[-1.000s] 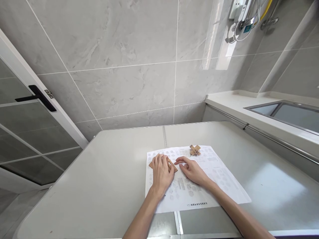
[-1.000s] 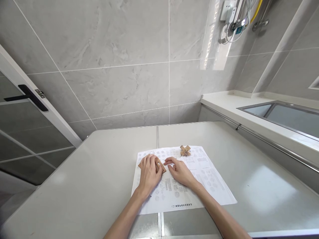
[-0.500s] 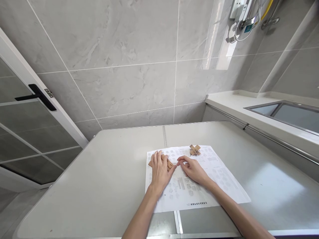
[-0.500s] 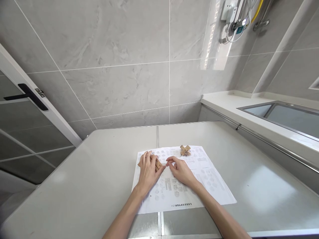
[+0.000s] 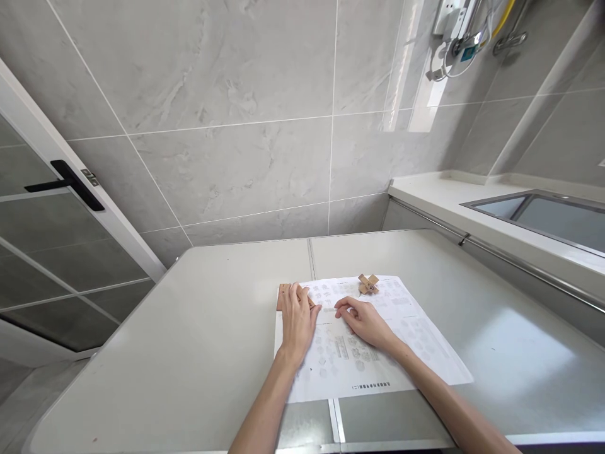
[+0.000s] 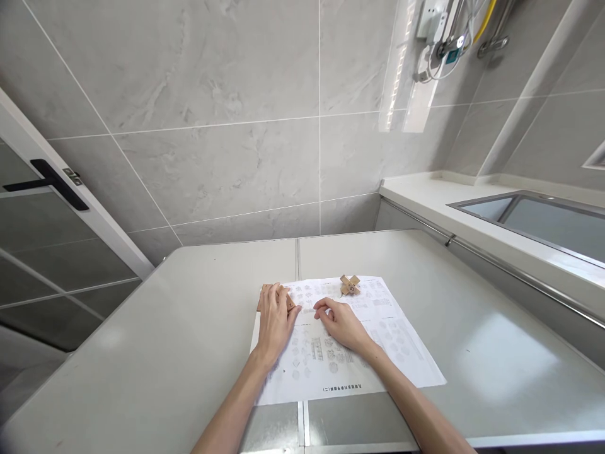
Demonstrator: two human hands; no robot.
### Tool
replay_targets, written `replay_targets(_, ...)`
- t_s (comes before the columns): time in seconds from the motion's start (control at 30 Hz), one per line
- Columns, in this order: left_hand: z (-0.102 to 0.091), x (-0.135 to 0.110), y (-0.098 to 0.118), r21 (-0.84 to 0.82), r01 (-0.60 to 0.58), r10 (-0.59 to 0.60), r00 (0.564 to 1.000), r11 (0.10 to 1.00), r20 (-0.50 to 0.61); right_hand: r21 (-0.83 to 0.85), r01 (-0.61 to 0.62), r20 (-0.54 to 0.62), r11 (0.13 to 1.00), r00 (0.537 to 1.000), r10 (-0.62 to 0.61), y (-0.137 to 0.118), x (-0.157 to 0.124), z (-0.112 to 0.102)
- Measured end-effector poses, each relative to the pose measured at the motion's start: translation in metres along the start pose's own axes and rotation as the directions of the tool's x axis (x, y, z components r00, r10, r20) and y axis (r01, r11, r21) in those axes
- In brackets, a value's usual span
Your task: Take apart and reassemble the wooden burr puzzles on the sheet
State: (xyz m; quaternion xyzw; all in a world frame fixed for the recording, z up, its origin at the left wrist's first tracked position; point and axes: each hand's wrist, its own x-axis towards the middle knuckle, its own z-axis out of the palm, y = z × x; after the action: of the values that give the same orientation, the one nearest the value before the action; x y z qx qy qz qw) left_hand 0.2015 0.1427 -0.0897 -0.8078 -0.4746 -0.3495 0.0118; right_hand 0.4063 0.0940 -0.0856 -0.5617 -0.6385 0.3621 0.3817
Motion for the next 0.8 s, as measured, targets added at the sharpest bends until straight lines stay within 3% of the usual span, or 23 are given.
replay_targets(0.17,-0.003,-0.005,0.017,-0.195,-0.151,0.177,0.976,0.969,0.124,-0.001,0.013,-0.009,1.0,1.0,-0.013,0.0,0.001,0.0)
replay_targets(0.27,-0.007,-0.007,0.029,-0.306,-0.182,0.246,0.951,0.935,0.187,-0.02,0.028,-0.031,0.999,0.999,-0.029,-0.001,0.001,0.0)
replay_targets(0.43,-0.011,-0.008,0.037,-0.365,-0.115,0.205,0.955,0.924,0.217,-0.016,0.036,-0.04,0.999,0.999,-0.037,0.0,0.001,0.0)
replay_targets(0.8,-0.011,-0.009,0.04,-0.388,-0.12,0.22,0.95,0.914,0.223,-0.063,0.057,-0.053,0.996,0.997,-0.061,0.001,0.001,0.0)
